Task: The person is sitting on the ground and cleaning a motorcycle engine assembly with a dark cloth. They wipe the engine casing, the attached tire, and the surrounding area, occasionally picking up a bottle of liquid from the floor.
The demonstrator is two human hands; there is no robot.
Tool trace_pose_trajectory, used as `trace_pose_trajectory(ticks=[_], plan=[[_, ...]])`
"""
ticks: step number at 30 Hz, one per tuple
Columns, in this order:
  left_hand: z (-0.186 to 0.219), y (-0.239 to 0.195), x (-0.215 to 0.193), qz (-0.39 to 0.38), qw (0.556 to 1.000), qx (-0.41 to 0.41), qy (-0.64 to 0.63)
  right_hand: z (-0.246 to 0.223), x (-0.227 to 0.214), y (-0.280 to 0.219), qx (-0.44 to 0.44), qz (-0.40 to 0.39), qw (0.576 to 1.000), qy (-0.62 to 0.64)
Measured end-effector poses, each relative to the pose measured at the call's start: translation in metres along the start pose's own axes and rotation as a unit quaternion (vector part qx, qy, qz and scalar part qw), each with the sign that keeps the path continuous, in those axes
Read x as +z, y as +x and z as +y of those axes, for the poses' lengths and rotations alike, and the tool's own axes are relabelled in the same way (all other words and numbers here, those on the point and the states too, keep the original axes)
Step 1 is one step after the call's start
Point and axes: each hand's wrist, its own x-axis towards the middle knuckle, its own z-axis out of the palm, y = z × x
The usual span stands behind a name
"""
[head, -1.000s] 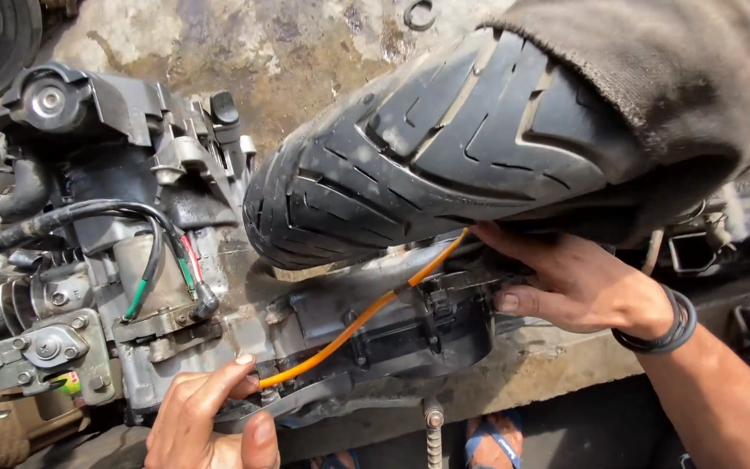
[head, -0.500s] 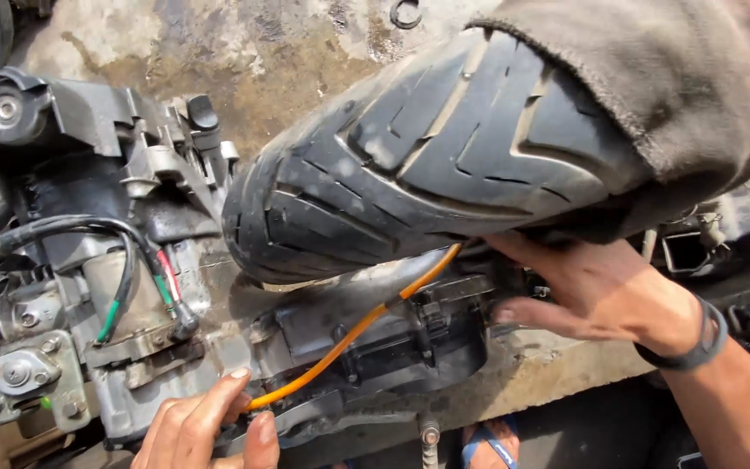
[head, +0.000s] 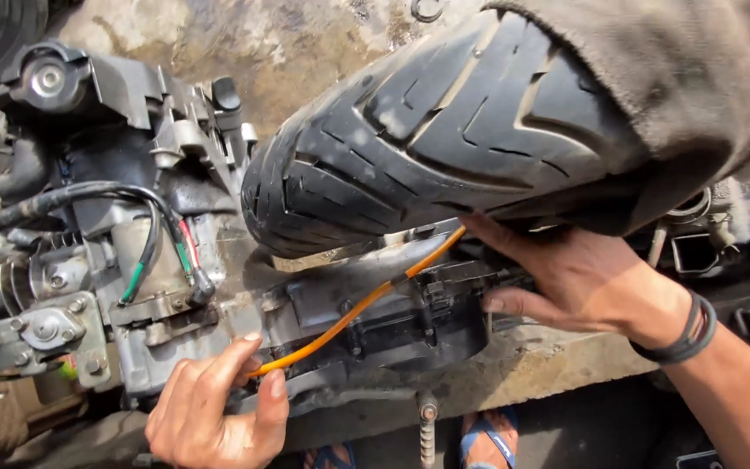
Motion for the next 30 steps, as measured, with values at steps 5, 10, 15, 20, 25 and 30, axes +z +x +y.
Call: trace_pose_trajectory(ticks=[5,10,15,20,25,30], plan=[[-0.001,-0.002,-0.004,-0.011,1.0,-0.011,-0.015,-0.013,-0.026,0.001,0.031,0.028,0.998,0.045],[-0.006,0.003,-0.007,-0.012,1.0,0.015,-0.016,-0.035,-0.032,0.021,0.139,0.097,0.973,0.157],[-0.011,0.004,-0.008,-0.018,0.999,0.016,-0.029,-0.04,-0.019,0.045,0.0,0.129,0.958,-0.255],[-0.011,0.009,-0.01,-0.011,0.999,0.039,-0.037,-0.06,-0.026,0.058,-0.015,0.101,0.966,-0.238],[-0.005,0.012,-0.013,-0.008,0.998,0.057,-0.012,-0.042,-0.02,0.046,0.003,0.113,0.928,-0.354],[-0.007,0.01,-0.012,0.003,0.999,0.049,-0.018,-0.068,-0.035,0.058,-0.038,0.074,0.99,-0.112]])
